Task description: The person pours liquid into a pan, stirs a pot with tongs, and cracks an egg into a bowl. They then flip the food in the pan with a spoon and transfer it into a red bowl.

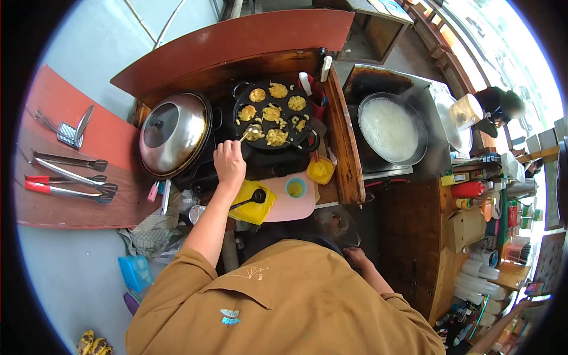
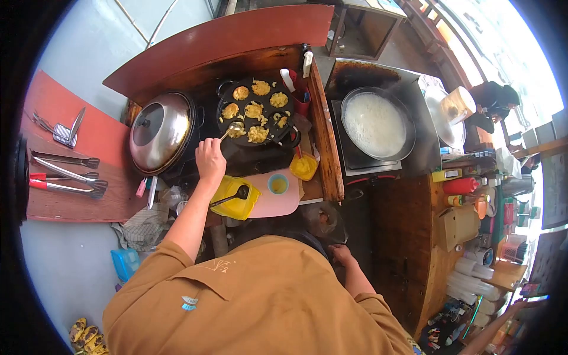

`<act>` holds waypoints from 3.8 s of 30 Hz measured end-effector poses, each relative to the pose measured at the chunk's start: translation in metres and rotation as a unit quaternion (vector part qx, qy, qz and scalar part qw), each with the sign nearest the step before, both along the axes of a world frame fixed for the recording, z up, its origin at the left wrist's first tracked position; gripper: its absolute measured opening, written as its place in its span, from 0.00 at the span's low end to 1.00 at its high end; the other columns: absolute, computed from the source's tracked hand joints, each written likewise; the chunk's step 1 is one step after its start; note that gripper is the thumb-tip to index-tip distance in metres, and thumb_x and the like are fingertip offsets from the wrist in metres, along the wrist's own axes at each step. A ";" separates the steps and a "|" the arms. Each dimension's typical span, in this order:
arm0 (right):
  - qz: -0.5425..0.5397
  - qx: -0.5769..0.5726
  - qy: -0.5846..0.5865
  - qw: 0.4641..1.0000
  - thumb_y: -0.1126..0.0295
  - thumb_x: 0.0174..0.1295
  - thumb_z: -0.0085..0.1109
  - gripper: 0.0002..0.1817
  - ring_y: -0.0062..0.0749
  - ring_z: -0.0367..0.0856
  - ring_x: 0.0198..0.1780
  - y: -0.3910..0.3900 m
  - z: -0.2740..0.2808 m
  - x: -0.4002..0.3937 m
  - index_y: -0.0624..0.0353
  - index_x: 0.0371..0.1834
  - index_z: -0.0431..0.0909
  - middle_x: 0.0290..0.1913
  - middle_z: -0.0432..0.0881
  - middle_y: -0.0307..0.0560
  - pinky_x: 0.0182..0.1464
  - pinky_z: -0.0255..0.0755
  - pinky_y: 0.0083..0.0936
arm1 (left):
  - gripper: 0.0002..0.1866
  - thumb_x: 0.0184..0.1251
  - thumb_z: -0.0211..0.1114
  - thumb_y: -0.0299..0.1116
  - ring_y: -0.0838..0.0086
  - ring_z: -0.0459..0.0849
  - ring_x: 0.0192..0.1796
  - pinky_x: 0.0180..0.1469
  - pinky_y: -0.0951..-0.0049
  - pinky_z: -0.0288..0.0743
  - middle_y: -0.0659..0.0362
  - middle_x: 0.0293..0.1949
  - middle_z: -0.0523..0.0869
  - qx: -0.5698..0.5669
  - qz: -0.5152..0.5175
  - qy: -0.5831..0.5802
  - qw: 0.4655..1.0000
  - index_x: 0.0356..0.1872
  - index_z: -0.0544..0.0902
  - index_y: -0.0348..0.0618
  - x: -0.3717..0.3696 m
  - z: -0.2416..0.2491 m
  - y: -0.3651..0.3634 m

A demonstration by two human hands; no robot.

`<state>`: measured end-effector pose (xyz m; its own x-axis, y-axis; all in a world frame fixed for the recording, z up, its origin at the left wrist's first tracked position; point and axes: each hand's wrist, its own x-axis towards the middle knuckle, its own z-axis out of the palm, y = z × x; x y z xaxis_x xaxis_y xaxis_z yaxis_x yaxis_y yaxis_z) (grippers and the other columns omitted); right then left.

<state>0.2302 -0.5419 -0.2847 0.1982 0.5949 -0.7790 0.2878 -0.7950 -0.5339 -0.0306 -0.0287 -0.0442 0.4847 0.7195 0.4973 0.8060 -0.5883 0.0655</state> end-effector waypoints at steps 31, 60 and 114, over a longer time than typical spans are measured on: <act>-0.164 -0.078 -0.019 0.983 0.52 0.66 0.64 0.23 0.36 0.88 0.41 0.013 0.035 -0.019 0.62 0.50 0.88 0.42 0.90 0.51 0.49 0.79 0.33 | 0.12 0.56 0.61 0.19 0.53 0.80 0.44 0.46 0.54 0.75 0.52 0.38 0.79 -0.034 0.007 -0.032 0.999 0.42 0.78 0.41 0.012 -0.001 0.007; -0.154 -0.079 -0.011 0.985 0.53 0.68 0.62 0.23 0.43 0.86 0.56 0.027 0.050 -0.019 0.61 0.54 0.87 0.53 0.89 0.55 0.61 0.76 0.33 | 0.09 0.64 0.59 0.19 0.44 0.85 0.43 0.44 0.50 0.81 0.45 0.42 0.84 -0.161 0.001 -0.099 0.982 0.45 0.77 0.39 -0.013 0.002 -0.032; -0.259 -0.066 -0.004 0.964 0.55 0.67 0.64 0.22 0.35 0.86 0.45 -0.042 0.004 -0.060 0.62 0.53 0.87 0.45 0.90 0.49 0.50 0.78 0.31 | 0.11 0.59 0.59 0.22 0.49 0.85 0.47 0.47 0.51 0.83 0.47 0.43 0.84 -0.124 -0.076 -0.004 0.989 0.44 0.80 0.39 0.129 0.019 0.086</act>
<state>0.1700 -0.5835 -0.2808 0.4486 0.3110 -0.8379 -0.1615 -0.8939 -0.4182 0.0979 0.0577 -0.0251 0.5939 0.7388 0.3186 0.7082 -0.6680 0.2286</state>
